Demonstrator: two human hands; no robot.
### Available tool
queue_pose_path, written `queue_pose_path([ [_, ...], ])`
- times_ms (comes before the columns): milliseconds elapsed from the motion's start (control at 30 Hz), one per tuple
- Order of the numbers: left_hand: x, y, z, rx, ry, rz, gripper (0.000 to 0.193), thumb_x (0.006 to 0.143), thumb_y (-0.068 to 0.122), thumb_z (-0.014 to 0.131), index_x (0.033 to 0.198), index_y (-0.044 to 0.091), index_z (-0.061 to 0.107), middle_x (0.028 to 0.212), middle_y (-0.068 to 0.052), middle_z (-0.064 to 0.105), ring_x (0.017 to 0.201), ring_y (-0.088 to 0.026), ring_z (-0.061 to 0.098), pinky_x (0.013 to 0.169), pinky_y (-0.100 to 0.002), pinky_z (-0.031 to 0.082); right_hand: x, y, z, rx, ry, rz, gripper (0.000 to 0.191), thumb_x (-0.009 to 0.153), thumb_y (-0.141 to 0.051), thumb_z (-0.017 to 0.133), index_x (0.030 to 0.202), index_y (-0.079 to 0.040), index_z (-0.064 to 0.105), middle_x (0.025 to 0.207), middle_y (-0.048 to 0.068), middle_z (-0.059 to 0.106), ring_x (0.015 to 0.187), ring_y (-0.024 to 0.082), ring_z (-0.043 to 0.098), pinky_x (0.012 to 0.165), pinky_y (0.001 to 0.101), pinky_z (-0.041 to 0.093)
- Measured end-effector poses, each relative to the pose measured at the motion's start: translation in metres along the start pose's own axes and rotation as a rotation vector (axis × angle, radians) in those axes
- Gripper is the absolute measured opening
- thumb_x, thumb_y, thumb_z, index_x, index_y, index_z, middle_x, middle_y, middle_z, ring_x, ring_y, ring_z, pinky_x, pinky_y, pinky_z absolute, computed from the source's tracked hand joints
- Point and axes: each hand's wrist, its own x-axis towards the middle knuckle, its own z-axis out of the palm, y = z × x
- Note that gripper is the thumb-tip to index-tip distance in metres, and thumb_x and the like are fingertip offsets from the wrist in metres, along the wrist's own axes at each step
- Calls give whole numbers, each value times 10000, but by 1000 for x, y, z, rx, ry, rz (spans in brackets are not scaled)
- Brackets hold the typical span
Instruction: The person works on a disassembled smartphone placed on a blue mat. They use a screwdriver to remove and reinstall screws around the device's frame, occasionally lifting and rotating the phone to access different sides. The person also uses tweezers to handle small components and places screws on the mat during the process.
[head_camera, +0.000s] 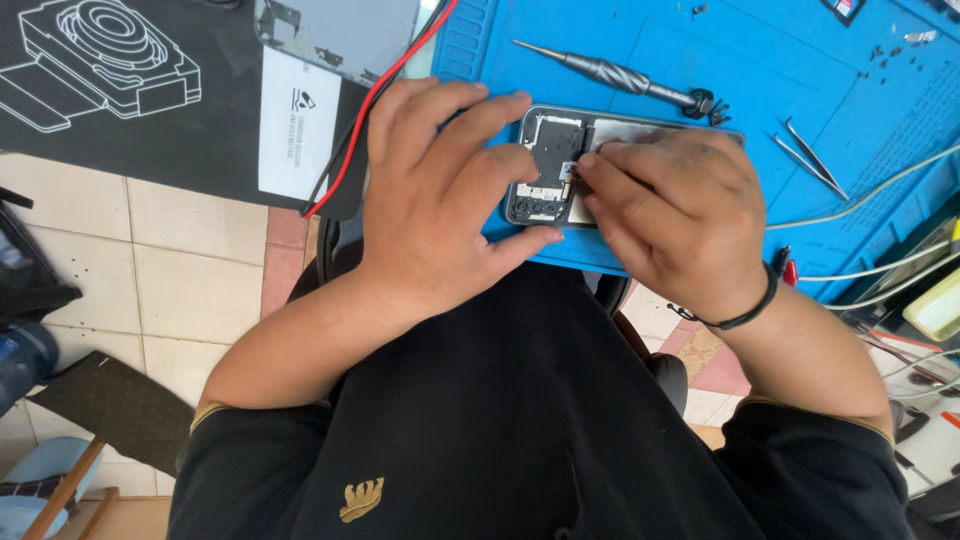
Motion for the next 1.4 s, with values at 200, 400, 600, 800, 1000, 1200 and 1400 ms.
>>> queue_pose_path([
  [200, 0, 0, 1, 8, -8, 3, 541, 760, 366, 1008, 1059, 122, 630, 1392, -91, 586, 1318, -328, 478, 1120, -552, 351, 3, -2, 1, 16, -8, 38, 317, 849, -96, 848, 1153, -64, 763, 1103, 77, 687, 953, 277, 656, 840, 411, 499],
  [400, 2, 2, 0, 48, -38, 8, 579, 802, 410, 992, 1158, 127, 635, 1413, -84, 566, 1328, -320, 458, 1145, -538, 327, 3, 3, -4, 27, -43, 53, 283, 803, -87, 851, 1079, -89, 786, 1044, 63, 695, 887, 264, 639, 811, 413, 486],
  [600, 5, 10, -2, 170, -103, 8, 869, 781, 515, 958, 1404, 41, 580, 1368, -115, 502, 1259, -342, 413, 1103, -574, 284, -5, 3, -1, 155, -13, 105, 247, 931, -83, 826, 1158, -58, 733, 1156, 50, 684, 1001, 257, 648, 950, 413, 499],
  [800, 3, 12, 3, 140, -74, -41, 902, 794, 536, 954, 1418, 27, 548, 1393, -110, 475, 1296, -348, 407, 1142, -578, 299, -7, 5, -2, -19, -1, 144, 311, 956, 0, 781, 1257, -9, 703, 1198, 88, 669, 1014, 284, 640, 919, 412, 473],
  [1000, 2, 8, 3, 189, -91, -10, 901, 804, 570, 940, 1396, 10, 555, 1355, -142, 484, 1247, -365, 417, 1100, -594, 322, 5, 5, -5, 34, -45, 104, 399, 891, -81, 810, 1273, -20, 711, 1140, 73, 648, 976, 266, 620, 919, 427, 473],
  [1200, 4, 5, 1, 187, -102, 36, 893, 858, 565, 930, 1415, -19, 547, 1362, -163, 485, 1232, -366, 430, 1070, -591, 348, 11, 2, -8, -15, -66, 107, 440, 813, -100, 819, 1231, -4, 721, 1109, 94, 649, 935, 291, 603, 876, 429, 477],
  [1400, 5, 6, 0, 202, -116, 6, 884, 822, 588, 920, 1394, 16, 565, 1356, -149, 492, 1255, -368, 426, 1066, -580, 364, 14, 1, -14, 62, -147, 147, 641, 728, -259, 892, 1258, 27, 675, 1137, 146, 634, 986, 366, 593, 923, 492, 466],
])
